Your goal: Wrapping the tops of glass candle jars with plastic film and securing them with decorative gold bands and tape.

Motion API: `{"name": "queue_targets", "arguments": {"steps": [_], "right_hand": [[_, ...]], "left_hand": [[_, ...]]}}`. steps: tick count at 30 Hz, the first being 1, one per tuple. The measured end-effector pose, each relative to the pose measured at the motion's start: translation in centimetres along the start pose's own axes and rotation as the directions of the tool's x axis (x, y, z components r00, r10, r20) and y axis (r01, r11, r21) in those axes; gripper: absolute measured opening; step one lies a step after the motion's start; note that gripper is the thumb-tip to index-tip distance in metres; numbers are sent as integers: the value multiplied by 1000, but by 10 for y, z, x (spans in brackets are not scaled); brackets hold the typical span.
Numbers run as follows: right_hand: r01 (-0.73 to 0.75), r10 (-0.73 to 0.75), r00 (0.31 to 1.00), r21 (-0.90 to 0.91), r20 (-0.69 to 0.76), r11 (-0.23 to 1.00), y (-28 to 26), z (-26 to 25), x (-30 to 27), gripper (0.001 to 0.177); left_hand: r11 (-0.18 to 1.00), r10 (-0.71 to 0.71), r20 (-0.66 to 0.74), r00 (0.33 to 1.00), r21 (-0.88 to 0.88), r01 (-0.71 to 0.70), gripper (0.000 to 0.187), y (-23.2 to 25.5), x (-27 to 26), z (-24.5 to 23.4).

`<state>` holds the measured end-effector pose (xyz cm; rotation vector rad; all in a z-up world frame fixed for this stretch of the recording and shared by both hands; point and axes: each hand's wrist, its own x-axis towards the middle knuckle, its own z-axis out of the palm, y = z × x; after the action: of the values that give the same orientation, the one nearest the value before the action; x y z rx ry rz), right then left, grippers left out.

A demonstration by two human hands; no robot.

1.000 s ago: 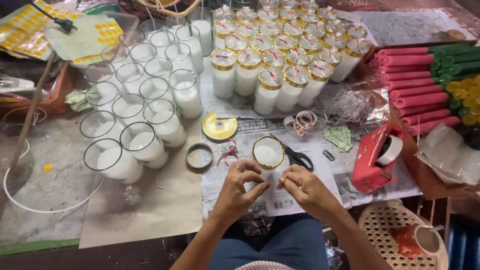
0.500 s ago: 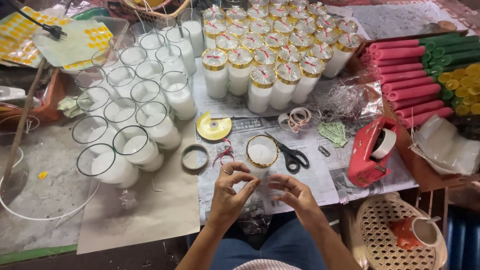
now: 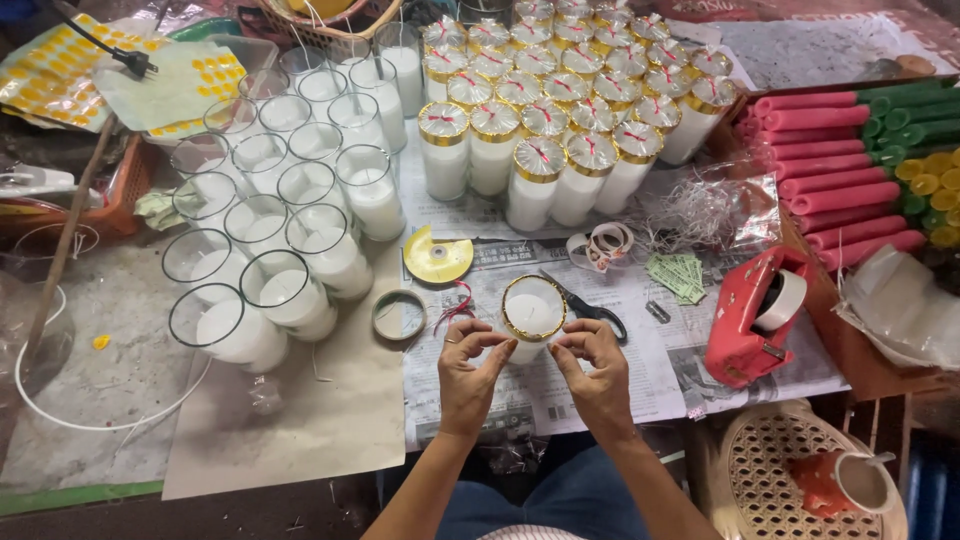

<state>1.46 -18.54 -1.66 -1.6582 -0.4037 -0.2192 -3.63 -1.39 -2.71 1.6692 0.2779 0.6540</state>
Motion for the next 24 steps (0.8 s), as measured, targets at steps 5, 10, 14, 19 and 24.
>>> {"name": "queue_targets", "arguments": {"steps": [5, 10, 14, 19, 24], "right_hand": [[0, 0, 1000, -7, -9, 1000, 1, 3, -2, 5], [24, -25, 999, -15, -27, 1000, 8, 5, 1, 6], [14, -14, 999, 10, -50, 1000, 17, 5, 5, 13], [-101, 106, 994, 160, -28, 982, 39, -5, 11, 30], [-47, 50, 998, 117, -23, 992, 35, -7, 19, 12]], "left_hand": [[1000, 19, 3, 1000, 10, -19, 8, -2, 4, 1], [998, 39, 19, 999, -40, -38, 8, 13, 10, 1], [995, 93, 22, 995, -42, -92, 7, 8, 14, 1], [994, 103, 12, 995, -49, -102, 12, 6, 23, -2], [988, 113, 13, 994, -105, -111, 7, 12, 31, -2]]}}
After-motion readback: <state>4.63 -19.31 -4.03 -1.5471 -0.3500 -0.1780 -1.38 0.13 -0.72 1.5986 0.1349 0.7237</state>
